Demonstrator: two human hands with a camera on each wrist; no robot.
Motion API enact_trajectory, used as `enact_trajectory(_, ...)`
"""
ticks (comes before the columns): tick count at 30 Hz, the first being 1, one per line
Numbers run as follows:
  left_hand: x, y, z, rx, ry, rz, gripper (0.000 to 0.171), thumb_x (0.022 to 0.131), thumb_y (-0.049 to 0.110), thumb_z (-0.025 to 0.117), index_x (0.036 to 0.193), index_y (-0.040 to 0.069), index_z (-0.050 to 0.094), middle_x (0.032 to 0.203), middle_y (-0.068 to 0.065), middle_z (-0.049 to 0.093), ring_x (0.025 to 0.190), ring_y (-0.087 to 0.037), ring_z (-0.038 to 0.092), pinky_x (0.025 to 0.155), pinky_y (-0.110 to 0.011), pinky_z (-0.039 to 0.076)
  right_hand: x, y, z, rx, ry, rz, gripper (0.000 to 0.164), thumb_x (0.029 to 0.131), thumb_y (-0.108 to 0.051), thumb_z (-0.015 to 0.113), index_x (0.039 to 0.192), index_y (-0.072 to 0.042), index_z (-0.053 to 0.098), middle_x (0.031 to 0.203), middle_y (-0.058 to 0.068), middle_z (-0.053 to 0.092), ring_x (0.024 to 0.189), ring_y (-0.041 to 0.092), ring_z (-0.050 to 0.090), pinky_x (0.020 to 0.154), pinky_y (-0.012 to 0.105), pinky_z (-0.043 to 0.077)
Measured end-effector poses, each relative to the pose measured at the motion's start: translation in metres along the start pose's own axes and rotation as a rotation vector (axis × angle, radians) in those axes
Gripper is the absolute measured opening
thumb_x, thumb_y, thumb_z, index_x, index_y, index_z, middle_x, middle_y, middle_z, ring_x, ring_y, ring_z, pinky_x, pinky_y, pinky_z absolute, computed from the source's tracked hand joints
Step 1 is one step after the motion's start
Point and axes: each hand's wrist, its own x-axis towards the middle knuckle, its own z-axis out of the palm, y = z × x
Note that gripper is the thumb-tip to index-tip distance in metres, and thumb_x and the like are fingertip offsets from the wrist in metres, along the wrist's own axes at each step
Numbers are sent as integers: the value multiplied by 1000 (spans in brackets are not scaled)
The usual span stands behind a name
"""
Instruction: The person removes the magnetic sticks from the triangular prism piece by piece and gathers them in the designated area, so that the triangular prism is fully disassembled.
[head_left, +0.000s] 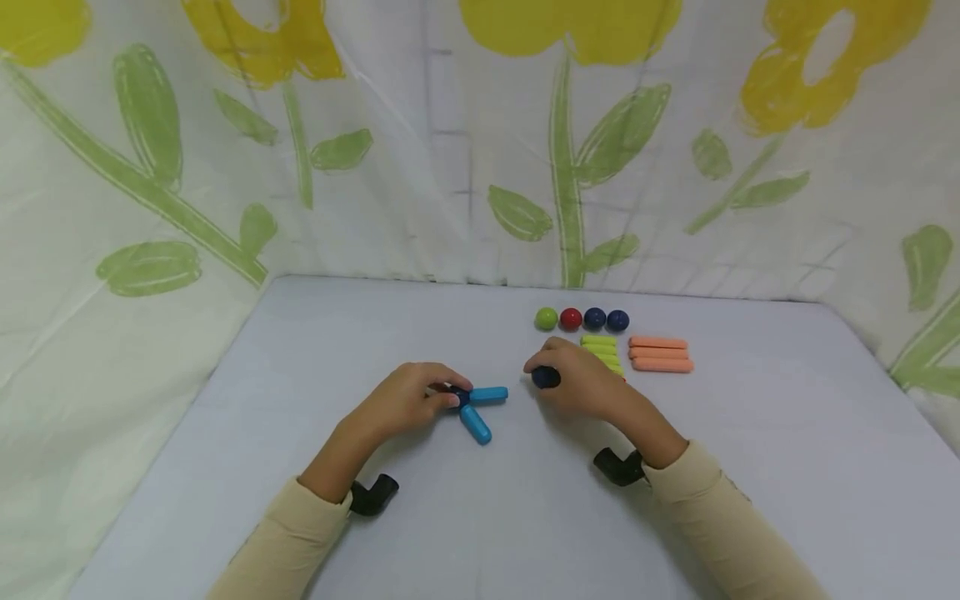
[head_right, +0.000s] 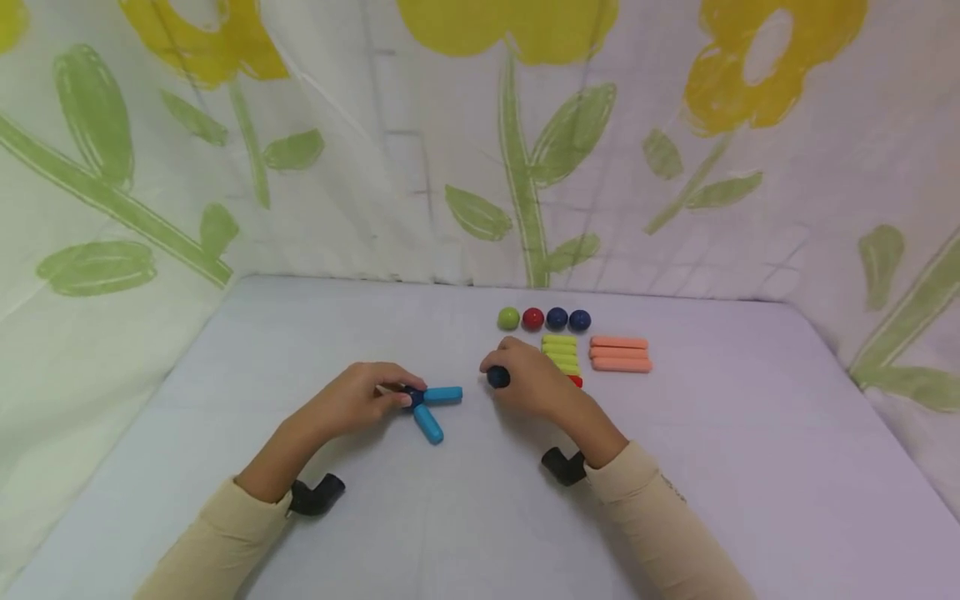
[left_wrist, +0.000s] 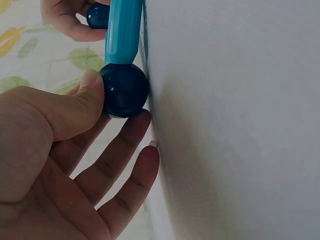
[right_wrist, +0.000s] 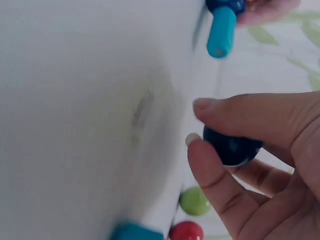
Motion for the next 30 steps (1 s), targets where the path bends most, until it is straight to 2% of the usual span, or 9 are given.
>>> enact_trajectory(7,-1,1,-1,-19,1,-3,21,95,4,68,114,10,75,116,-3,71,110,-24,65,93,-43,53,-8,19,-24,-14,48,-26,34,87,-5,74,120,-1,67,116,10,65,97,23,61,86,42,53)
enact_trajectory(11,-2,1,-1,-20,-2,-1,21,95,4,68,114,10,75,116,-3,71,110,-24,65,92,-43,53,-13,34,-38,48,103,35,35,90,-6,72,122,1,60,115,15,65,93,25,61,81,42,54)
enact_trajectory(13,-2,2,-1,-17,-3,-3,21,95,4,68,114,10,75,116,-4,71,110,-24,65,92,-43,53,-14,41,-46,65,134,74,36,91,-6,72,123,1,58,117,17,64,96,29,61,82,45,55)
enact_trajectory(21,-2,1,1,-9,-4,-6,21,96,5,68,114,12,75,116,-3,70,109,-23,65,91,-42,53,-19,79,-77,28,234,194,41,88,-1,70,127,8,60,122,27,55,93,36,57,81,49,51)
enact_trajectory(24,-2,1,0,-6,-5,-4,21,96,5,68,114,12,75,115,-2,70,109,-23,65,91,-42,53,-19,92,-84,-11,228,243,42,88,-2,69,128,10,60,121,31,56,96,40,58,83,53,51)
enact_trajectory(30,-1,1,0,-10,-4,-5,21,96,5,68,114,12,75,115,-2,70,108,-23,65,91,-42,53,-14,111,-91,-58,137,372,45,90,-11,69,128,9,56,119,33,59,105,46,57,89,60,47)
